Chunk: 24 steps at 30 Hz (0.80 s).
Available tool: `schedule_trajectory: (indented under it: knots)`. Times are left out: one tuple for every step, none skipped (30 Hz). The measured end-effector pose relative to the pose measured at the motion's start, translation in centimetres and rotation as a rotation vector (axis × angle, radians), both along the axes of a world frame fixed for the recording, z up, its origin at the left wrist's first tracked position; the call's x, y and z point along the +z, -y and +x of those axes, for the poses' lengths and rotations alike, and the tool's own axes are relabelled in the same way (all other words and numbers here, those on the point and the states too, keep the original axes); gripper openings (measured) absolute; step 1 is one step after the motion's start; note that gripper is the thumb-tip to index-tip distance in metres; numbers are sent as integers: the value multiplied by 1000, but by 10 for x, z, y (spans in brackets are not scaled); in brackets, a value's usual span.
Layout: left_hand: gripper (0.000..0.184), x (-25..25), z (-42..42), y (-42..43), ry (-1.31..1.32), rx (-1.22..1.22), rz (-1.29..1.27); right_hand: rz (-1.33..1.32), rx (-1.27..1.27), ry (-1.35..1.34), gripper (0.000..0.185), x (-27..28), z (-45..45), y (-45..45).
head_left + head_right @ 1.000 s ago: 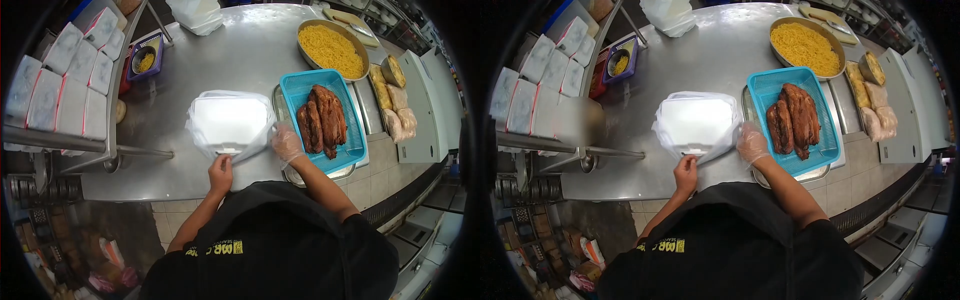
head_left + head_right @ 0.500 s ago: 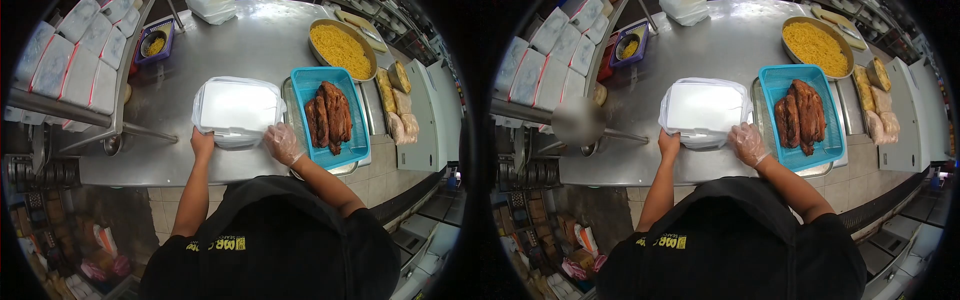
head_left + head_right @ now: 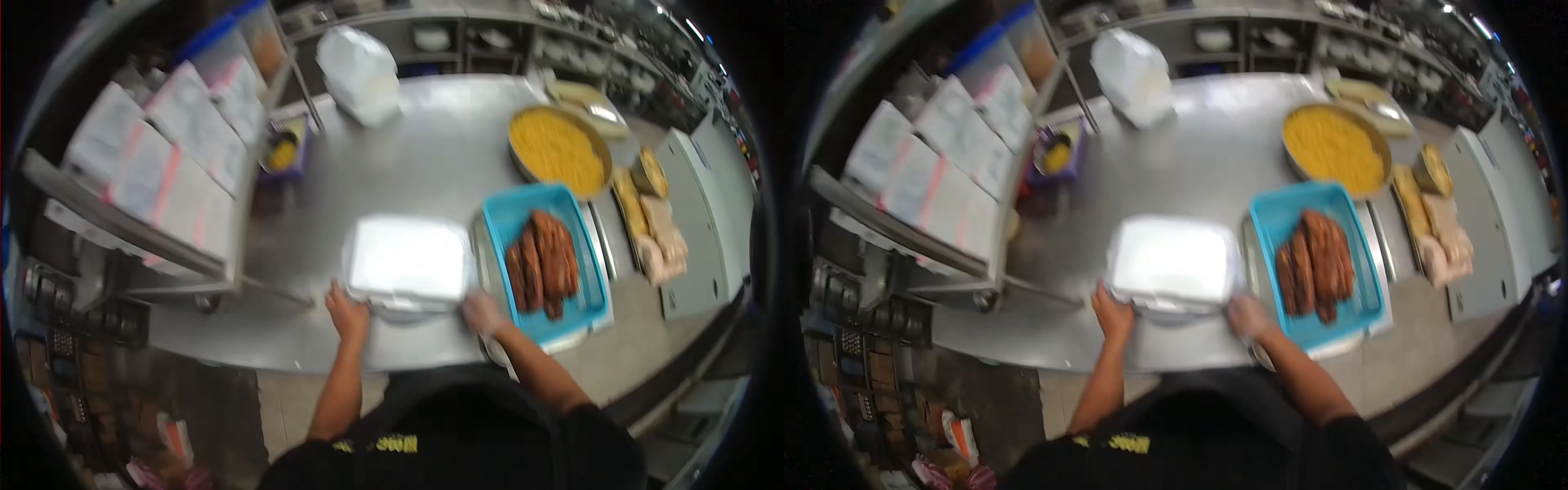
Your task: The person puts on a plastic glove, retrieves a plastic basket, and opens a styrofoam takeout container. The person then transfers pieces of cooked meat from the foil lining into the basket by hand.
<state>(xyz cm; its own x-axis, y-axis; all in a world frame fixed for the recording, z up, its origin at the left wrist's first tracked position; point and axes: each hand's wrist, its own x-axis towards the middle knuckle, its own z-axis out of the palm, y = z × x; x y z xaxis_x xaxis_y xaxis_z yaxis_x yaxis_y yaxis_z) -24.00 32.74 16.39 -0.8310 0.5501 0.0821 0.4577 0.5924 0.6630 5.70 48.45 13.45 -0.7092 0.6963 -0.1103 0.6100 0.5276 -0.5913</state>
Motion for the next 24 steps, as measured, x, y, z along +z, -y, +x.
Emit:
schedule_trajectory:
  knots:
    - [98, 13, 0, 8, -64, -75, 13, -233, -134, -88, 30, 4, 2, 2]
    - [100, 27, 1, 11, -94, -135, 44, -216, -134, -120, 32, 25, -3, 2]
    - [102, 40, 3, 10, -111, -202, 62, -211, -144, -138, 34, 50, -2, 3]
    - [102, 56, 2, 5, -128, -205, 78, -195, -145, -155, 34, 70, -2, -1]
    - [101, 70, 2, 1, -92, -251, 102, -484, -163, -335, 39, 88, -2, -6]
    - [101, 77, 3, -1, -51, -297, 120, -779, -175, -511, 45, 98, -1, -13]
    - [96, 72, -5, -11, 85, -305, 258, -896, -233, -442, 46, 100, -4, -23]
    - [93, 77, -6, -22, 137, -297, 363, -992, -232, -553, 50, 107, -9, -28]
    - [91, 85, -6, -36, 190, -289, 469, -1086, -230, -665, 56, 113, -15, -31]
    - [88, 93, -6, -49, 333, -262, 583, -1192, -259, -860, 62, 102, -19, -38]
    - [93, 103, -9, -63, 263, -252, 546, -1195, -261, -869, 62, 107, -22, -40]
    - [98, 115, -12, -81, 193, -245, 509, -1055, -285, -1005, 65, 116, -27, -41]
    - [102, 136, -8, -98, 159, -236, 507, -911, -311, -1130, 69, 126, -32, -40]
    - [107, 155, -4, -116, 127, -225, 504, -696, -357, -1100, 69, 142, -34, -36]
    - [114, 151, -14, -139, 45, -264, 480, -482, -398, -1059, 69, 153, -35, -32]
    - [115, 138, -27, -164, 45, -371, 514, -201, -374, -951, 68, 138, -36, -35]
    - [114, 124, -41, -184, 64, -452, 401, -71, -351, -877, 67, 145, -39, -26]
    - [114, 108, -55, -199, 84, -531, 287, 57, -324, -801, 65, 151, -42, -15]
    - [111, 84, -72, -211, 23, -619, 131, 229, -287, -651, 67, 128, -46, -10]
    - [110, 62, -85, -218, -34, -706, -27, 290, -239, -462, 68, 118, -50, -8]
    - [88, 45, -88, -217, -116, -733, -162, 344, -189, -268, 69, 109, -53, -3]
    - [75, 33, -91, -219, -208, -806, -373, 331, -223, -73, 71, 98, -59, 0]
    - [63, 22, -93, -220, -291, -884, -589, 286, -236, -70, 72, 81, -62, -2]
    - [46, 9, -96, -214, -334, -897, -517, 230, -248, -59, 73, 56, -63, -5]
